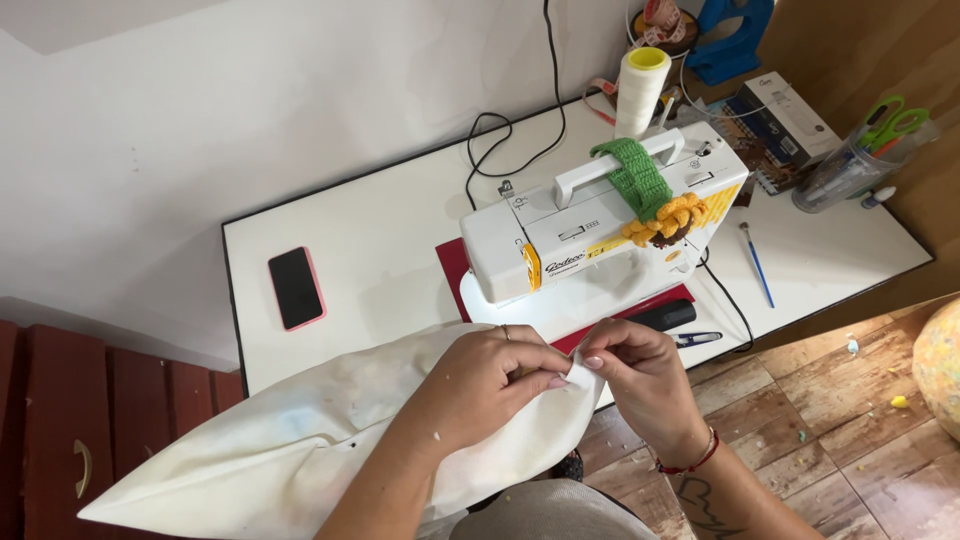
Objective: Aligning the edges of a stuffed pillowcase to prepare it for sealing
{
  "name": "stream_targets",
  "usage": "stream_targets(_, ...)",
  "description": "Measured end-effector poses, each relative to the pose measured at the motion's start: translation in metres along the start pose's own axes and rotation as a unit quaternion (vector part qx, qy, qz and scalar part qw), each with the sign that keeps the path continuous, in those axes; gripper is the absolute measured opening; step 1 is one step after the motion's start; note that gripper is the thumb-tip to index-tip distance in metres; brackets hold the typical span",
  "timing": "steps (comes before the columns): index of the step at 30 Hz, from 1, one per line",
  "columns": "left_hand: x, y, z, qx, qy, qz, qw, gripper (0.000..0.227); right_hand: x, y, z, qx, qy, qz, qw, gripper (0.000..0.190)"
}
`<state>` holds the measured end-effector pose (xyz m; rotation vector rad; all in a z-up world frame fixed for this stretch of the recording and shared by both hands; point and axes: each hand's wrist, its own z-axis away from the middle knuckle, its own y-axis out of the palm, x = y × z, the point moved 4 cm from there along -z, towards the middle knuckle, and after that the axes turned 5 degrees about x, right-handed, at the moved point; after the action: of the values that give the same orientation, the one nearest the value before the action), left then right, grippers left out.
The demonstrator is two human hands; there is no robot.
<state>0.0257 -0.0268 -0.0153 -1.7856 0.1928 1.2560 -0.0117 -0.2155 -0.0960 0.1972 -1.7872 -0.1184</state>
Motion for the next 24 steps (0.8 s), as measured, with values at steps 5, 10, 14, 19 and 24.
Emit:
stream_targets(5, 0.0, 0.002, 0.0, -0.008, 0.003, -0.003, 1.0, 0.014, -0.005, 0.0, 0.004, -0.02, 0.011, 0.009, 1.0, 0.003)
stream_targets(10, -0.001, 0.002, 0.001, -0.017, -0.031, 0.027, 0.999, 0.013, 0.008, 0.007, 0.007, -0.017, -0.01, 0.05, 0.999, 0.005)
stream_targets(14, 0.001, -0.002, 0.0, -0.017, -0.033, 0.027, 0.999, 0.014, 0.034, 0.017, 0.009, 0.027, -0.124, 0.235, 0.964, 0.026)
stream_targets(19, -0.011, -0.01, 0.005, 0.038, -0.027, -0.001, 0.999, 0.021, 0.02, 0.002, 0.016, 0.021, -0.177, 0.292, 0.94, 0.02)
stream_targets(24, -0.018, -0.024, 0.019, 0.051, -0.131, -0.075, 0.987, 0.034, -0.01, -0.027, 0.014, -0.095, -0.071, -0.118, 0.986, 0.027)
